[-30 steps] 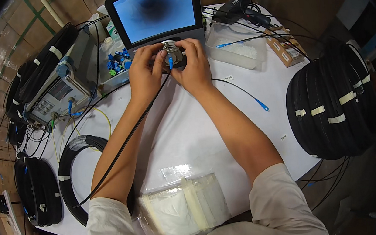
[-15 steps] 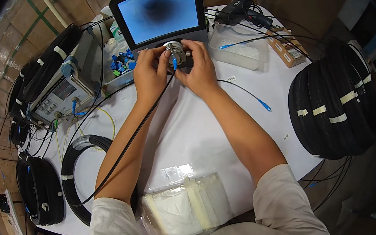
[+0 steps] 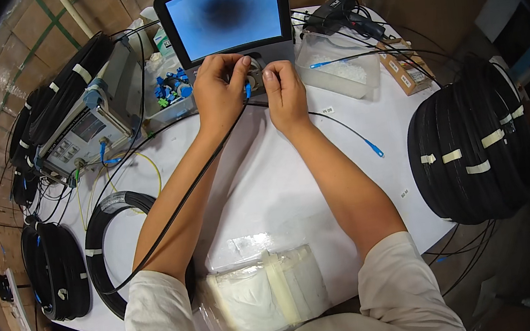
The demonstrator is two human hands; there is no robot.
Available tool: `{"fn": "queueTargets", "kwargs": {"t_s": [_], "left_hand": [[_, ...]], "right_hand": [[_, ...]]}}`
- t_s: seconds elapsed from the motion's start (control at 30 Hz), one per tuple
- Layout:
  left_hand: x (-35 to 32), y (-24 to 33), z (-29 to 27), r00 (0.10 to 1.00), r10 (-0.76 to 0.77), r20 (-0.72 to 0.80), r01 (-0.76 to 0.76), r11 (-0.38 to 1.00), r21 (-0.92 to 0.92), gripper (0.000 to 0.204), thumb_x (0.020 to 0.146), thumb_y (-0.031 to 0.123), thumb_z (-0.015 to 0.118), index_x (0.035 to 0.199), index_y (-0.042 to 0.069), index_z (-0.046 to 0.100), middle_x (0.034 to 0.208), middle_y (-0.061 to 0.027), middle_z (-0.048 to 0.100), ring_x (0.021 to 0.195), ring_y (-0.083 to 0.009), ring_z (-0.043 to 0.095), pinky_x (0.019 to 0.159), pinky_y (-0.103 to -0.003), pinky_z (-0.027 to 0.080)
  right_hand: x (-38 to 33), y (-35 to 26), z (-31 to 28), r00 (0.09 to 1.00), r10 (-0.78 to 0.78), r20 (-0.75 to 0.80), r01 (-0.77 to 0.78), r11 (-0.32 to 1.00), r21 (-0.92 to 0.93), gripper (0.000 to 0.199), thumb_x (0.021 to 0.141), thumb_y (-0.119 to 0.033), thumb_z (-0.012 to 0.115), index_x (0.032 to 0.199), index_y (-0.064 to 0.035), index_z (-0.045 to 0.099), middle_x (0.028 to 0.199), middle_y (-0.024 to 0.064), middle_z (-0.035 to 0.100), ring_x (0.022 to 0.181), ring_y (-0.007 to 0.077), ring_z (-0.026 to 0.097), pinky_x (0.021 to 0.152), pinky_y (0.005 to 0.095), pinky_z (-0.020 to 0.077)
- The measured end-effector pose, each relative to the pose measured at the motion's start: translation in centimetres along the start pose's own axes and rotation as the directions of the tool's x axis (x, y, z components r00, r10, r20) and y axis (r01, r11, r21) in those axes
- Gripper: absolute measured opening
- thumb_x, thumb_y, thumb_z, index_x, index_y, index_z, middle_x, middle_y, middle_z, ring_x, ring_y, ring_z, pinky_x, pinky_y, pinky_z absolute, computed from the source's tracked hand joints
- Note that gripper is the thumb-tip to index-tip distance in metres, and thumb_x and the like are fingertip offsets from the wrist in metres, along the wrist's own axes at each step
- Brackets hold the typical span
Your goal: Inspecting the end-face of fiber optic connectors using a digital microscope at a workstation.
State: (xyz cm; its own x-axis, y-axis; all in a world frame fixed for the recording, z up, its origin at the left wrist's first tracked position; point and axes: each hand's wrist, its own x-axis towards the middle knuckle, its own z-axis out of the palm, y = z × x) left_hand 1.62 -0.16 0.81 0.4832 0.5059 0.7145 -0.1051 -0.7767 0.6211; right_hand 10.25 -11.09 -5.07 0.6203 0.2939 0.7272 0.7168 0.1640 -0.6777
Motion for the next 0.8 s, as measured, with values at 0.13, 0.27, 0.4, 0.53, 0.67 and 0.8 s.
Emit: {"fn": "queueTargets", "kwargs": {"t_s": [0.13,0.27,0.4,0.53,0.67,0.8], "left_hand": [[0.06,0.14,-0.09,1.000,-0.026,0.012,0.026,1.000,-0.011,0.020,0.095,0.022,0.079,0.096,0.002,0.079,0.091,-0.0083,0.071,0.078,-0.0200,0.065,0.072,-0.034,0.051],[0.07,0.04,-0.09,0.999,-0.038,0.014,0.038,0.999,-0.024,0.021,0.095,0.023,0.080,0.097,0.002,0.079,0.091,-0.0085,0.071,0.076,-0.0194,0.065,0.070,-0.033,0.051],[0.06,0.18,-0.11,1.000,-0.016,0.007,0.016,1.000,0.008,0.021,0.095,0.023,0.080,0.097,0.002,0.079,0.092,-0.0086,0.072,0.076,-0.0195,0.066,0.070,-0.033,0.051],[0.08,0.28,-0.12,1.000,-0.027,0.006,0.027,1.000,-0.006,0.022,0.095,0.023,0.080,0.097,0.002,0.079,0.092,-0.0087,0.072,0.076,-0.0194,0.066,0.070,-0.033,0.051],[0.17,0.23,-0.21,1.000,-0.024,0.005,0.024,1.000,-0.012,0.022,0.094,0.023,0.081,0.096,0.001,0.078,0.090,-0.0088,0.071,0.075,-0.0183,0.066,0.068,-0.032,0.051],[0.21,0.84,-0.17,0.989,-0.139,0.045,0.143,0.985,-0.099,0.020,0.092,0.022,0.081,0.090,0.002,0.078,0.093,-0.0108,0.071,0.093,-0.0307,0.065,0.083,-0.041,0.052]], "right_hand": [[0.04,-0.23,-0.12,1.000,0.000,0.003,0.000,1.000,-0.013,0.017,0.109,-0.019,0.054,0.105,-0.0024,0.059,0.097,0.0109,0.063,0.088,0.0264,0.062,0.083,0.0378,0.0499],[-0.03,-0.16,-0.02,1.000,0.013,0.010,-0.012,1.000,-0.017,0.018,0.109,-0.019,0.054,0.106,-0.0024,0.059,0.098,0.0111,0.063,0.088,0.0266,0.062,0.083,0.0381,0.0499],[-0.04,0.03,-0.13,1.000,0.016,0.015,-0.016,1.000,-0.025,0.018,0.109,-0.019,0.054,0.106,-0.0023,0.059,0.099,0.0112,0.063,0.089,0.0267,0.062,0.084,0.0382,0.0499],[-0.05,-0.17,-0.06,1.000,0.003,0.005,-0.003,1.000,-0.008,0.019,0.110,-0.020,0.053,0.107,-0.0022,0.059,0.100,0.0112,0.064,0.089,0.0265,0.062,0.085,0.0378,0.0498],[0.05,-0.16,0.14,1.000,-0.028,-0.001,0.028,1.000,-0.007,0.019,0.110,-0.019,0.052,0.107,-0.0019,0.059,0.100,0.0113,0.064,0.089,0.0262,0.062,0.085,0.0376,0.0498],[0.04,-0.10,-0.07,1.000,-0.021,0.001,0.021,1.000,-0.003,0.019,0.109,-0.019,0.052,0.107,-0.0015,0.059,0.101,0.0117,0.064,0.089,0.0261,0.062,0.085,0.0375,0.0497]]}}
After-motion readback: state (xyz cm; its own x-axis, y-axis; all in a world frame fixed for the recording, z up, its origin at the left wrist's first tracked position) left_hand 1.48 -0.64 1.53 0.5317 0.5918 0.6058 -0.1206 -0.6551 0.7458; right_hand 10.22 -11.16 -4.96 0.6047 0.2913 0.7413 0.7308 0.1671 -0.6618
